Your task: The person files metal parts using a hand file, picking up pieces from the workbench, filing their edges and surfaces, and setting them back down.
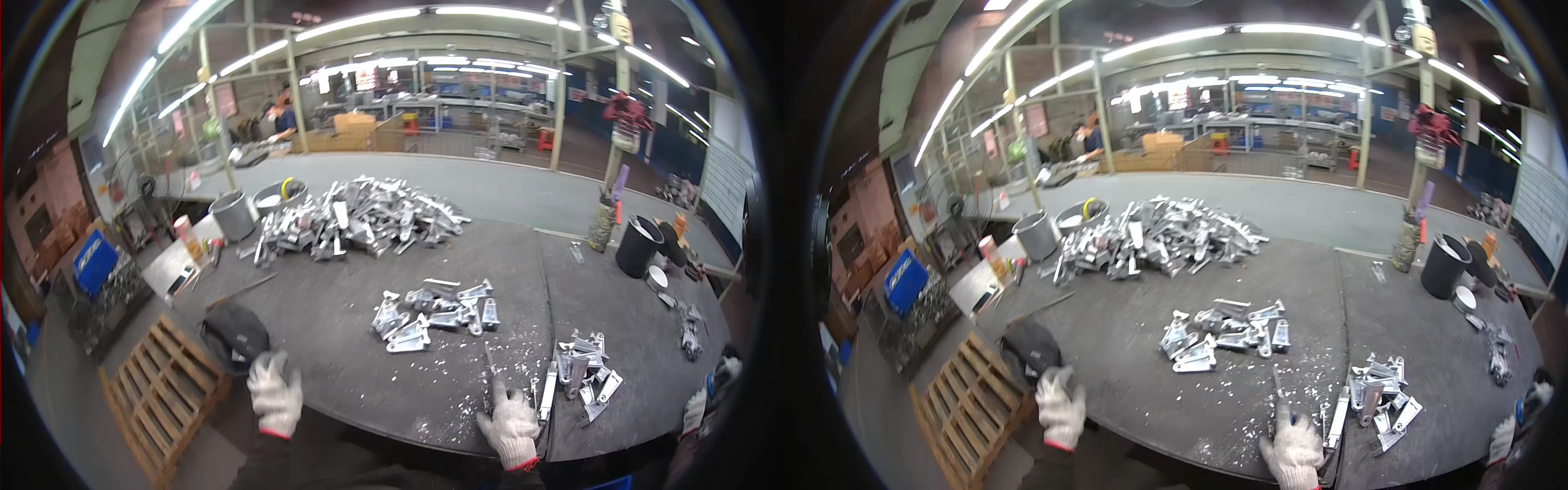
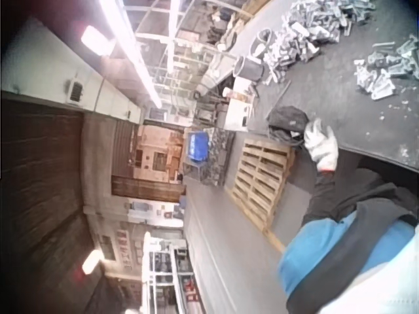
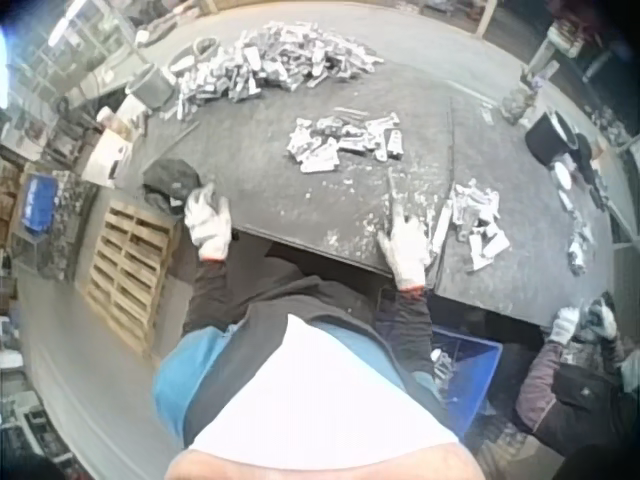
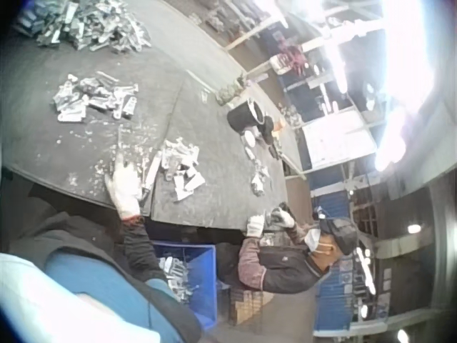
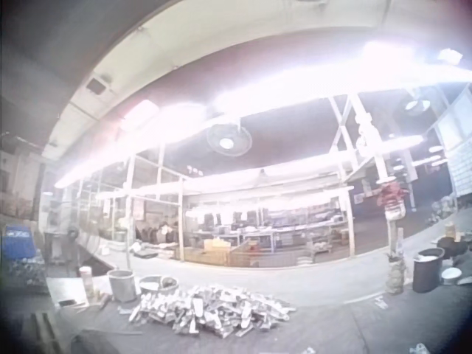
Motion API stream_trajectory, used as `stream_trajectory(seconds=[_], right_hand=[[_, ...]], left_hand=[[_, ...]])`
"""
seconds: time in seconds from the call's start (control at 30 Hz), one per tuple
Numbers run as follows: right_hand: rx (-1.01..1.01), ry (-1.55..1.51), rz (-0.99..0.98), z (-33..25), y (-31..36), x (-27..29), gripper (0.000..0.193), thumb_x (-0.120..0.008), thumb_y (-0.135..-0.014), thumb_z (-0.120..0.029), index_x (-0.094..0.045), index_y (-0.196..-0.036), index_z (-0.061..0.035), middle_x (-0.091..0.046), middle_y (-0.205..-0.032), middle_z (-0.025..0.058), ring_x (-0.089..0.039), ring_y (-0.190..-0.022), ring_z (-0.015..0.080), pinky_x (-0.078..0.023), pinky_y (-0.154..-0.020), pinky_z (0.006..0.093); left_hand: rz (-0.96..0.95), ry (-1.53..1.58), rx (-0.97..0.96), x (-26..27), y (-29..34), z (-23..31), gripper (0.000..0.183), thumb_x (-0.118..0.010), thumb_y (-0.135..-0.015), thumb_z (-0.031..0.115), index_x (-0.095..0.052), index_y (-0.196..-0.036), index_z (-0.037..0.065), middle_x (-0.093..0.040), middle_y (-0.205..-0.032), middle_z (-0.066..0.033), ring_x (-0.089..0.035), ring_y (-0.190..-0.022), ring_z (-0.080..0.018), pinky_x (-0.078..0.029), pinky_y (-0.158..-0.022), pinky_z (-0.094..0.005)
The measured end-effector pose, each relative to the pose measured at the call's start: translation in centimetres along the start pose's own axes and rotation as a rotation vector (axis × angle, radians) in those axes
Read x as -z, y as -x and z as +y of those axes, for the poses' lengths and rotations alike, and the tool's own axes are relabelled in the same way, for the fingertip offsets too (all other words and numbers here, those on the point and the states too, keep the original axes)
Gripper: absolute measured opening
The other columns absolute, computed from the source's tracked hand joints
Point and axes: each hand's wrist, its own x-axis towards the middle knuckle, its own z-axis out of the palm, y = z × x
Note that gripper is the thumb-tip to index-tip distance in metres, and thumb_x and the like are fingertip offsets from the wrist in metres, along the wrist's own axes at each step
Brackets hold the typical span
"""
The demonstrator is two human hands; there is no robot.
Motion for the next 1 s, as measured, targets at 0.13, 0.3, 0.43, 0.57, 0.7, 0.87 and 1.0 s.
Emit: stream_trajectory(seconds=[0.13,0.3,0.43,0.57,0.7,0.87,1.0], right_hand=[[0.027,0.057,0.293,1.9,0.6,-4.1,0.082,-0.081,-0.081,-0.035,-0.046,-0.154,-0.0228,-0.058,-0.131,0.0198,-0.057,-0.12,0.0396,-0.051,-0.1,0.0504],[-0.041,0.086,0.278,1.0,0.2,-4.7,0.078,-0.081,-0.08,-0.035,-0.049,-0.151,-0.0223,-0.058,-0.129,0.02,-0.058,-0.117,0.0394,-0.052,-0.098,0.052],[-0.048,0.125,0.235,0.5,-0.1,-4.6,0.079,-0.08,-0.081,-0.035,-0.048,-0.152,-0.0224,-0.058,-0.13,0.0204,-0.059,-0.119,0.04,-0.052,-0.099,0.0515],[-0.092,0.144,0.274,1.6,0.2,-5.0,0.079,-0.079,-0.08,-0.034,-0.049,-0.151,-0.0194,-0.058,-0.131,0.0206,-0.059,-0.118,0.0418,-0.052,-0.099,0.0514],[-0.152,0.172,0.232,-0.4,-0.1,-4.2,0.073,-0.077,-0.083,-0.032,-0.05,-0.15,-0.0202,-0.059,-0.134,0.0197,-0.06,-0.12,0.0414,-0.053,-0.098,0.0511],[-0.176,0.204,0.256,-0.6,-0.3,-4.9,0.073,-0.076,-0.083,-0.03,-0.049,-0.15,-0.0197,-0.057,-0.136,0.0215,-0.059,-0.121,0.042,-0.053,-0.098,0.0517],[-0.086,0.326,0.487,-1.7,0.1,-7.7,0.074,-0.075,-0.082,-0.026,-0.048,-0.15,-0.0159,-0.056,-0.132,0.0248,-0.058,-0.118,0.0444,-0.053,-0.097,0.0524]], left_hand=[[-0.003,-0.447,0.302,0.6,-6.6,-4.1,0.068,-0.074,-0.089,0.04,-0.052,-0.146,0.011,-0.047,-0.15,-0.0219,-0.048,-0.136,-0.0428,-0.046,-0.106,-0.0516],[-0.031,-0.208,0.776,1.0,-7.8,-14.4,0.057,-0.073,-0.093,0.047,-0.061,-0.132,0.008,-0.066,-0.126,-0.0257,-0.069,-0.107,-0.0415,-0.054,-0.093,-0.0473],[0.501,0.362,0.694,-2.5,-4.8,-21.6,0.042,-0.072,-0.098,0.044,-0.06,-0.112,0.006,-0.066,-0.108,-0.0083,-0.062,-0.088,-0.0256,-0.054,-0.082,-0.042],[0.123,0.874,1.326,1.6,-3.5,-14.6,0.043,-0.072,-0.098,0.036,-0.061,-0.125,0.004,-0.067,-0.1,-0.0085,-0.063,-0.088,-0.0226,-0.054,-0.074,-0.0425],[-0.406,0.824,0.854,0.1,-1.6,-14.9,0.041,-0.069,-0.092,0.022,-0.065,-0.124,-0.003,-0.071,-0.108,-0.0115,-0.062,-0.093,-0.0187,-0.049,-0.082,-0.0341],[-0.391,0.461,0.865,-2.4,-6.2,-14.8,0.037,-0.073,-0.082,0.027,-0.066,-0.104,-0.002,-0.066,-0.087,-0.0157,-0.063,-0.085,-0.0266,-0.048,-0.08,-0.0409],[-0.703,0.386,0.584,-0.1,-11.4,-16.6,0.047,-0.072,-0.083,0.039,-0.068,-0.107,-0.002,-0.069,-0.089,-0.0227,-0.069,-0.09,-0.0394,-0.051,-0.082,-0.0455]])
